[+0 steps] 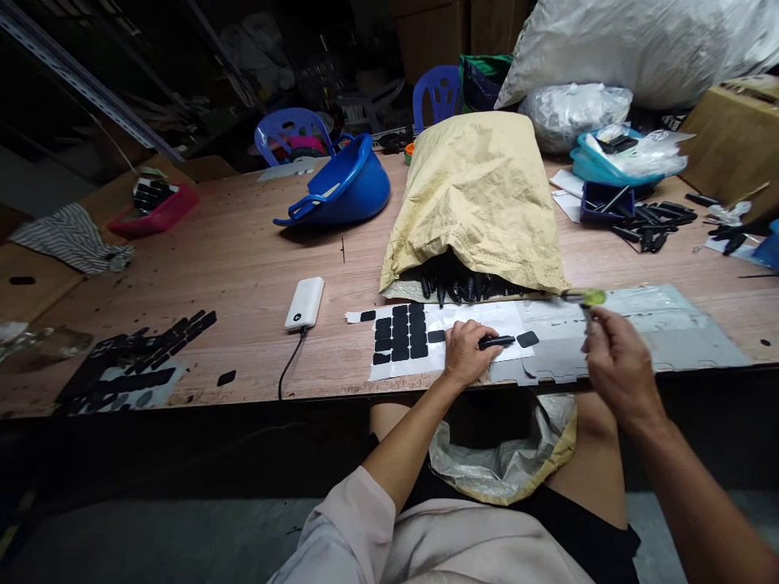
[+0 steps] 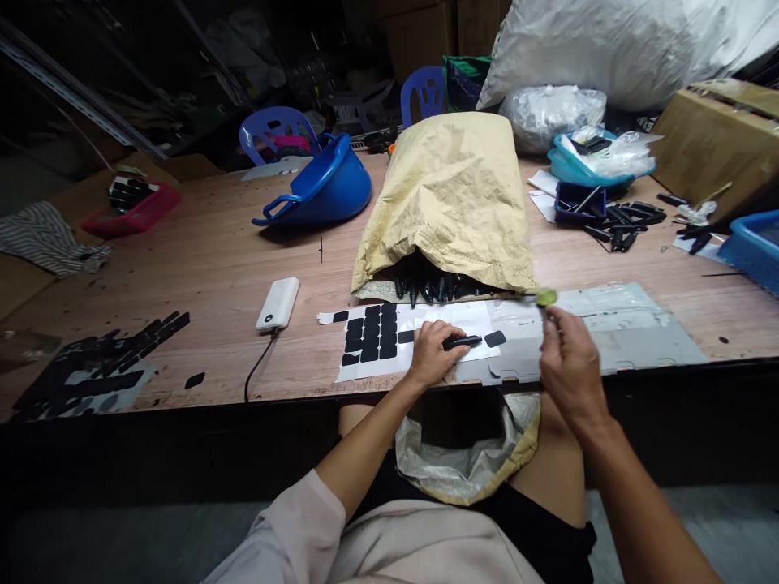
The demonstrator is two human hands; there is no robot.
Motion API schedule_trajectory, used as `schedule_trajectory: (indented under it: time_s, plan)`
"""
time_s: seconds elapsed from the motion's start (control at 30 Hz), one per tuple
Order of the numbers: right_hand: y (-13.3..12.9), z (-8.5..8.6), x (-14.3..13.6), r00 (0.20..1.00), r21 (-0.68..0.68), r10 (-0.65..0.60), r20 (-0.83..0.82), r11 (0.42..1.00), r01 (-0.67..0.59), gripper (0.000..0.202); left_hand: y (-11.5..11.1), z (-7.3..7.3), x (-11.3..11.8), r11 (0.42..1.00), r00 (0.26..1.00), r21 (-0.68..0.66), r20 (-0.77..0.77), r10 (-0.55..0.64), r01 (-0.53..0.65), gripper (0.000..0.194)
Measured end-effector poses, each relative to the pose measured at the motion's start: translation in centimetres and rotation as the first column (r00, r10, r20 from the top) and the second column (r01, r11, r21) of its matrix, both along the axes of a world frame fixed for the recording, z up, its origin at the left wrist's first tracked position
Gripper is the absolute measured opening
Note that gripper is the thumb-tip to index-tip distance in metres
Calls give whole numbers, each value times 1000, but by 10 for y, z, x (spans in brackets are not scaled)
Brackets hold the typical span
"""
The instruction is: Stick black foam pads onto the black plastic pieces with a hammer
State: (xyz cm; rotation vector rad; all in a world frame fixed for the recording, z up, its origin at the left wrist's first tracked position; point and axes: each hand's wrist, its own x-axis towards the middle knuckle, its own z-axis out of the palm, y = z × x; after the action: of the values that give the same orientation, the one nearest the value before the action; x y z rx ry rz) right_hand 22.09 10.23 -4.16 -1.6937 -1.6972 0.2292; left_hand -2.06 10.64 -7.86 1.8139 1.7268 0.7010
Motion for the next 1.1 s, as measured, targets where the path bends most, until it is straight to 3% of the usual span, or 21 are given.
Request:
schedule_trajectory:
  time_s: [0.17,0.43,0.57,0.73,0.9,1.0,1.1]
  plan:
    - [-36,-19,-50,976,37,205,-68,978,-203,32,3,3,3,998,1000,-51,16,26,-25,19]
    - [-49,-24,-73,971,33,206,118,977,-212,45,4,-1,3,999,1000,-46,7,11,-11,19]
    - [-49,-25,-73,964,-5,197,180,980,-200,44,3,-1,3,999,1000,-33,14,13,-12,14]
    - [-46,-22,-67,987,83,103,120,990,-113,44,3,1,5,999,1000,-25,-2,22,-22,16]
    - [-48,-27,-63,980,17,121,160,992,-125,43,3,0,5,1000,1000,-11,2,28,-28,15]
    - [-32,-23,-46,980,42,22,199,999,-31,45,2,-3,5,1000,1000,5,-12,19,-19,16]
    - [4,-15,-14,949,9,-137,285,990,140,45,1,-6,6,999,999,31,-30,14,-13,18]
